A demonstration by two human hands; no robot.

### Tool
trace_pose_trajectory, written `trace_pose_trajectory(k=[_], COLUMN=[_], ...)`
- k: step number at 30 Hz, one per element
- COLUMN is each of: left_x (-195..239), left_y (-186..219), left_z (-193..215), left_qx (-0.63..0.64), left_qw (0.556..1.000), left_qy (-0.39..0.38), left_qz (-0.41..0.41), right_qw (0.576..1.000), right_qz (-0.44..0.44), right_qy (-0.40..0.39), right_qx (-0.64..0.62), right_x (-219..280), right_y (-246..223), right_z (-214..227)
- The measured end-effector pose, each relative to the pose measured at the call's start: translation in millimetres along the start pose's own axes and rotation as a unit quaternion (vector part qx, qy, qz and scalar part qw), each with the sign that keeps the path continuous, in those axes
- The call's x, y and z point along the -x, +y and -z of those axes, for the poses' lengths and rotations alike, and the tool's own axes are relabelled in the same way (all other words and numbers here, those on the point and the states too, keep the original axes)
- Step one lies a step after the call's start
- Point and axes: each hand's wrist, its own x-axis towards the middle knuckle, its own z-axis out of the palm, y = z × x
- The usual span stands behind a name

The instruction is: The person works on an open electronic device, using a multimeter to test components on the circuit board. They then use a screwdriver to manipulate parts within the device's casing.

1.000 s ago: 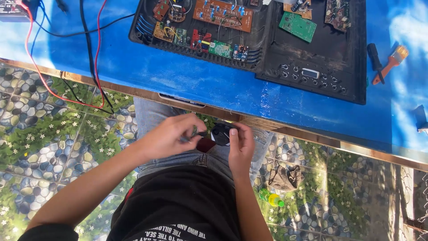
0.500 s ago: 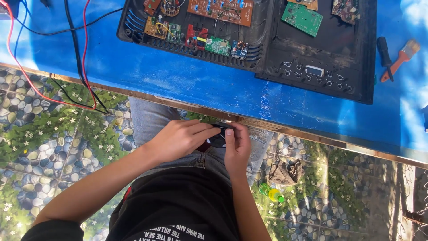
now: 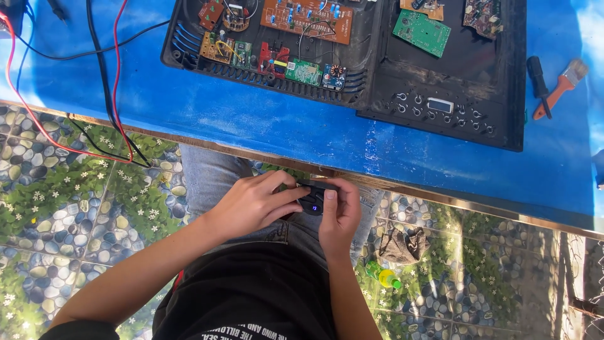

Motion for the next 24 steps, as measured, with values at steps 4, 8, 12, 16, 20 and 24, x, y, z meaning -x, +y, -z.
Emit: trace_pose_trajectory(k=[4,8,12,16,20,24], left_x=[-4,2,0,-11,-25,-124], left_y=[4,2,-2,-2,25,118], left_z=[4,-6,-6,7,42,140], left_qx=[-0.042,-0.155,-0.252,-0.236,0.138,0.305], left_qw=[0.999,0.982,0.949,0.954,0.989,0.944], left_qy=[-0.032,-0.099,-0.154,-0.114,0.019,0.062], left_qz=[0.005,-0.029,-0.11,-0.148,0.054,0.104], right_qw=[1.0,1.0,0.999,1.0,1.0,0.999], right_qz=[0.011,0.013,0.006,0.003,-0.022,-0.035], right_qy=[-0.011,-0.014,-0.015,-0.013,-0.004,0.017], right_qx=[0.005,0.018,0.034,0.025,0.015,0.003], right_x=[3,7,6,7,8,10], right_y=[3,8,2,-3,-3,-4], right_z=[-4,-5,-6,-6,0,9])
